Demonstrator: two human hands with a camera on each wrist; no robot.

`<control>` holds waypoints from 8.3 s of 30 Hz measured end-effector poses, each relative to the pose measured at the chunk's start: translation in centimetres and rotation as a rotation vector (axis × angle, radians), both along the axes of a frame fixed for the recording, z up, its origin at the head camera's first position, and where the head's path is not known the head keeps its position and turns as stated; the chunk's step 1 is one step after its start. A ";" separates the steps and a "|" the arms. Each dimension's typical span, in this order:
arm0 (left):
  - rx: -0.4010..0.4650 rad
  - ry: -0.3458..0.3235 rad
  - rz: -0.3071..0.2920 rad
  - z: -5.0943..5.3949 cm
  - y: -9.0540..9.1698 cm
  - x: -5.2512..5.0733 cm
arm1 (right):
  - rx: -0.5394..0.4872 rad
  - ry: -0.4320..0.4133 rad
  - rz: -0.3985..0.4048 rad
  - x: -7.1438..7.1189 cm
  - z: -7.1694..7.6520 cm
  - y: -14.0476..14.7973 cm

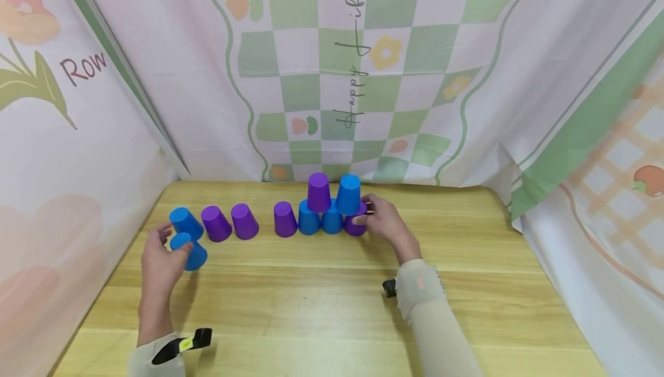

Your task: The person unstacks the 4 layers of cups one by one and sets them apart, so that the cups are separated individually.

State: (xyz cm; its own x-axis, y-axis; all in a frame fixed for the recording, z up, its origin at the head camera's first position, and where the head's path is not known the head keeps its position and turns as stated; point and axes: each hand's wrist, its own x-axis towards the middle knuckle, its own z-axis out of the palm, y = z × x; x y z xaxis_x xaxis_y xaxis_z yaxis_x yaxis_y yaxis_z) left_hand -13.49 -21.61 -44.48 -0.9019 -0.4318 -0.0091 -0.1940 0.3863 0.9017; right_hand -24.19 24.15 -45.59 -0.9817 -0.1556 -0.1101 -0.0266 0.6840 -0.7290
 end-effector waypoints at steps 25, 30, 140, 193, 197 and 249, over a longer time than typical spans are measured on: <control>0.076 0.580 -0.111 0.9 5.2 -0.9 | -0.015 -0.001 -0.008 0.0 0.4 0.0; 0.118 0.585 -0.191 0.8 7.4 -1.5 | -0.018 -0.002 -0.008 0.0 0.4 0.0; 0.172 0.350 -0.405 1.8 20.1 -5.9 | -0.014 0.017 -0.003 0.2 -0.1 -0.1; 0.150 0.239 -0.162 -0.1 11.7 -2.6 | -0.002 -0.005 0.007 0.0 0.2 0.1; 0.156 0.211 -0.123 -0.2 11.0 -2.5 | 0.004 -0.003 0.004 0.0 0.3 0.1; 0.021 0.053 0.135 -4.2 8.9 -2.6 | -0.010 -0.009 0.012 0.1 0.0 0.0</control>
